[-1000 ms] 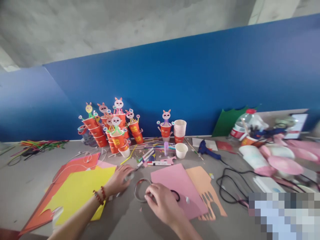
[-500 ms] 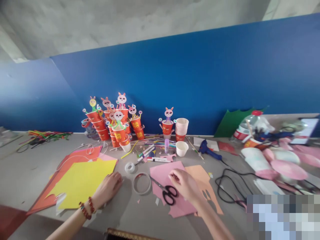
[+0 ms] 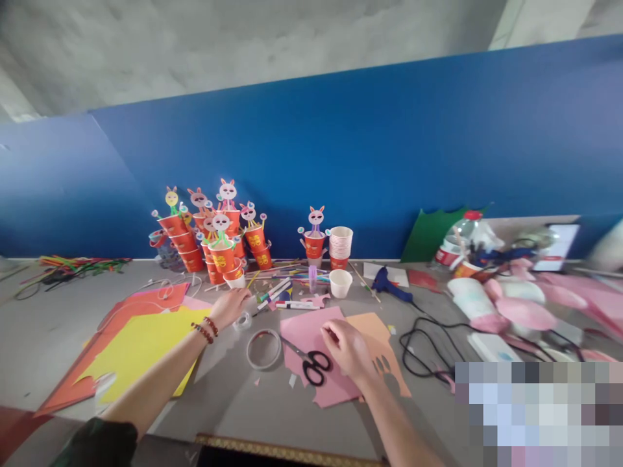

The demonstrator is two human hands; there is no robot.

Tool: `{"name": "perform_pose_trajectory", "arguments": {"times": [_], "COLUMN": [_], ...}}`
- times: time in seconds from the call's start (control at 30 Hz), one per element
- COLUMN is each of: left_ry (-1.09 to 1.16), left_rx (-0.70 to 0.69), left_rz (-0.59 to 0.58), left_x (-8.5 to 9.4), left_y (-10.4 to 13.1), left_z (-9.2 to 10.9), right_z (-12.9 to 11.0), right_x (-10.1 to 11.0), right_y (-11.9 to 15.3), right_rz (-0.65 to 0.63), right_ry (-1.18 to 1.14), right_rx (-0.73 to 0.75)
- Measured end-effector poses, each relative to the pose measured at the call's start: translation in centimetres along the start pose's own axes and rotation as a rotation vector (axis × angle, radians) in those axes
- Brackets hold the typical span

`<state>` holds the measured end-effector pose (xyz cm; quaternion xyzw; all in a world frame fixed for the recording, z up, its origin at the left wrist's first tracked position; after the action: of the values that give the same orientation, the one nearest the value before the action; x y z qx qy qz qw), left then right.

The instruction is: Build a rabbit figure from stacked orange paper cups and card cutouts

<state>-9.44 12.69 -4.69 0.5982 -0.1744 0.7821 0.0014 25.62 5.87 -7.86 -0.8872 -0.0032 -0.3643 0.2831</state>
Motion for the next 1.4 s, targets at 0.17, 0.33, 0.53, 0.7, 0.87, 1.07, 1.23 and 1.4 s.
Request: {"name": "perform_pose_trajectory", "arguments": {"times": [0.17,0.33,0.53,0.7,0.87,1.07,1.23,1.4], "left_ry": [-0.050,-0.118,-0.189,-0.198,-0.169,-0.106,-0.058,-0.032], "left_rx": [-0.158,-0.266,-0.241,-0.253,-0.253,-0.264,-0.357,-0.419], "left_rz": [-0.032,-0.071,-0.014,-0.011,-0.009,0.104,0.191,0.210], "left_x": [-0.8,-2.5,-3.4,-3.6,-4.2,-3.8,-3.5,-3.4], "left_y": [0.3,0.1,-0.7,-1.2,-2.4,-2.5,-1.8,-0.5], "left_z": [2.2,5.2,5.7,5.9,5.4,3.6,4.1,4.4], "right_z": [0.0,0.0,0.4,0.6,0.5,-0.2,-0.5,-0.4], "right_x": [0.0,-0.2,-0.2,-0.2,0.2,0.7,0.8,1.2], "right_y": [-0.1,-0.2,-0.1,-0.2,-0.2,-0.2,-0.3,-0.4], "right_rz": [-0.009,-0.021,-0.004,-0.003,-0.021,-0.025,-0.026,0.001], "right_ry": [-0.014,-0.023,-0.009,-0.008,-0.012,-0.038,-0.052,-0.035], "right_rx": [0.009,0.006,0.007,-0.003,-0.005,-0.017,-0.042,-0.065]}}
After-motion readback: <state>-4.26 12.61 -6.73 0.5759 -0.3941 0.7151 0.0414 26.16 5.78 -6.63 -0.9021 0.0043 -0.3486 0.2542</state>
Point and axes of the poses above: each hand's wrist, its own y-axis away from the middle knuckle, its own x-axis out of the back of the hand, z = x × y, the point moved 1 cm from there along -y, towards the middle knuckle, and after that the axes turned 4 degrees about z, right-handed, at the moved point
